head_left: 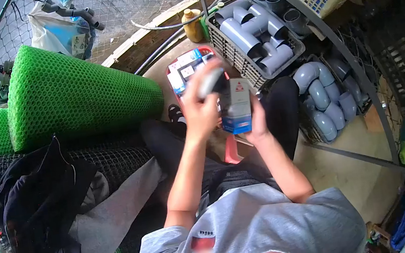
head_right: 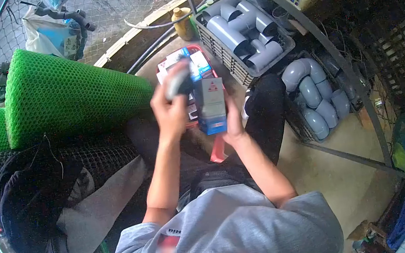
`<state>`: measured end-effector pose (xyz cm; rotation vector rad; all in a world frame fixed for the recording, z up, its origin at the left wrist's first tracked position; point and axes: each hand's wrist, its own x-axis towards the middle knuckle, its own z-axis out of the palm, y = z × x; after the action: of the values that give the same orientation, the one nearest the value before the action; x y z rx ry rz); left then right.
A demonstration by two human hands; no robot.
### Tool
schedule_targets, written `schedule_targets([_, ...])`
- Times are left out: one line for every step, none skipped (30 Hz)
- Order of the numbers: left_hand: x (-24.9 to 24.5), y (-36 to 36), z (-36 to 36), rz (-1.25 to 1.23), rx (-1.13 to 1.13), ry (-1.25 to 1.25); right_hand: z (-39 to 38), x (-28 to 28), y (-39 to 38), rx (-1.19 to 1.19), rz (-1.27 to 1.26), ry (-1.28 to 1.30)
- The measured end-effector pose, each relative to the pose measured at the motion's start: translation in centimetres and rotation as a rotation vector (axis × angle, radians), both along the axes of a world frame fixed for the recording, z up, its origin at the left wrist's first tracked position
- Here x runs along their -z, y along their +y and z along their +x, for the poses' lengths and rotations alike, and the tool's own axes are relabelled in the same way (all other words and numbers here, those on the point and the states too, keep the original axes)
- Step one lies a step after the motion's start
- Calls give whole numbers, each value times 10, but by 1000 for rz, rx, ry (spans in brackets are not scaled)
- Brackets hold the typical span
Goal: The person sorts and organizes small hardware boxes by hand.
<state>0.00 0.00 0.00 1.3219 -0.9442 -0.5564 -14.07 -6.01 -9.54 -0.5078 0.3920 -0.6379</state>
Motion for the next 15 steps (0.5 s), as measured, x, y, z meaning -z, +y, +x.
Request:
schedule_targets([4, -5, -7, 48, 149, -87, 7, -10, 5, 104, -30, 145])
schedule_targets([7, -7, -18, 0, 139, -414, 10, -8, 8, 172, 36, 44])
schedule_targets([4, 4, -27, -22, 138, -744, 11, 44, 10, 179, -52, -8])
schedule_targets([6, 6, -33, 5, 190, -767, 1, 32, 4, 156, 0, 20])
schedule_targets([8, 8, -34, 35, 246, -798, -2, 35, 1, 149, -109, 103])
schedule_targets([9, 11, -31, 62, 273, -811, -5, 39, -3, 143, -219, 191])
schedule_targets([10, 15, -28, 61, 276, -811, -8, 42, -6, 141, -324, 279])
schedule_targets([9, 19, -25, 133, 324, -796, -3, 57, 1, 180, -195, 205])
schedule_targets([8, 22, -24, 203, 368, -779, 2, 56, 6, 219, -70, 131])
schedule_targets([8, 24, -25, 187, 368, -813, 5, 54, 8, 211, 72, 132])
schedule_targets([10, 27, -29, 187, 366, -810, 10, 52, 6, 235, 224, 12])
schedule_targets([12, 30, -32, 191, 380, -762, 10, 41, 5, 217, 292, 0])
schedule_targets([13, 34, -33, 195, 395, -717, 11, 30, 5, 199, 362, -17])
schedule_targets([12, 38, -32, 181, 434, -679, 10, 25, 1, 164, 359, 35])
schedule_targets([11, 43, -30, 185, 450, -679, 12, 22, -4, 153, 375, 49])
